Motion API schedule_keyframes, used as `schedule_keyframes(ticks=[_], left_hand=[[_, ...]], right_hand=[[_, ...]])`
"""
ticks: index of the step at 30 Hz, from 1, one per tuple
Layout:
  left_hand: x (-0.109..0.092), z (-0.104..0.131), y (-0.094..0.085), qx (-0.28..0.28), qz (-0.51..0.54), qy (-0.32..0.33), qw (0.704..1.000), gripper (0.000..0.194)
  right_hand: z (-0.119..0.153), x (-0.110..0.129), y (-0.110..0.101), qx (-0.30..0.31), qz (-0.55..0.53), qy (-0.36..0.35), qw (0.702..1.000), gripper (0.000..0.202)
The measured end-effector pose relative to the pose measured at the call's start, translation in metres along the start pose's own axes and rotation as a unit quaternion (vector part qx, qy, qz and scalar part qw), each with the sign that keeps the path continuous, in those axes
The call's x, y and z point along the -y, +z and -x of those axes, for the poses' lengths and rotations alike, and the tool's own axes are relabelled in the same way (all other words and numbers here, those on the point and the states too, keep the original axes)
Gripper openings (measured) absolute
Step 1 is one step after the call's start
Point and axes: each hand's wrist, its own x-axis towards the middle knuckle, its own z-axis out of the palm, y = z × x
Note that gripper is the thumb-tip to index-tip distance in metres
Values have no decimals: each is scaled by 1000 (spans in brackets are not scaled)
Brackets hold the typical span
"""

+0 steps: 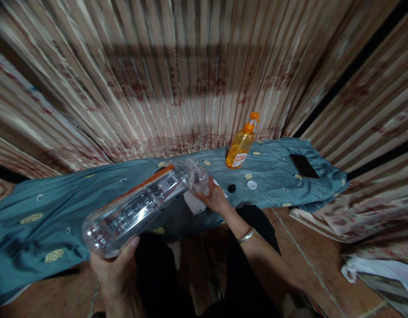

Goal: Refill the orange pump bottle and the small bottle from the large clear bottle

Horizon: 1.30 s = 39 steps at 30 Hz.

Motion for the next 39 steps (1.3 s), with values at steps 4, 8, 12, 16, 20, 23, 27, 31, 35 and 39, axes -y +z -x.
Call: schedule_keyframes(ticks=[4,8,12,16,20,23,27,31,35,39], left_hand=[[3,0,-3,-7,-25,4,1000,96],[3,0,-4,9,-24,9,1000,96],[2,0,-3,5,-23,6,1000,95],[-1,0,-1,15,-12,19,1000,93],[0,1,-1,8,-30,21,999,98],[3,2,-3,1,-34,15,999,99],[6,2,-5,7,-28,12,1000,98],[3,1,-4,7,-26,15,1000,97],[-1,0,-1,9,-19,10,1000,96],[-1,1,-1,2,-20,3,1000,94]], right_hand=[[0,1,0,-5,-6,-2,1000,59],[1,3,-1,-6,-6,-5,1000,56],[1,3,-1,-3,-5,-6,1000,58],[0,2,-1,5,-4,0,1000,58],[0,2,-1,2,-8,-2,1000,57],[0,2,-2,2,-9,-1,1000,57],[1,4,-3,5,-14,-3,1000,58],[1,5,-3,4,-9,-1,1000,56],[1,5,-3,3,-1,-3,1000,55],[1,4,-3,3,-3,-2,1000,54]])
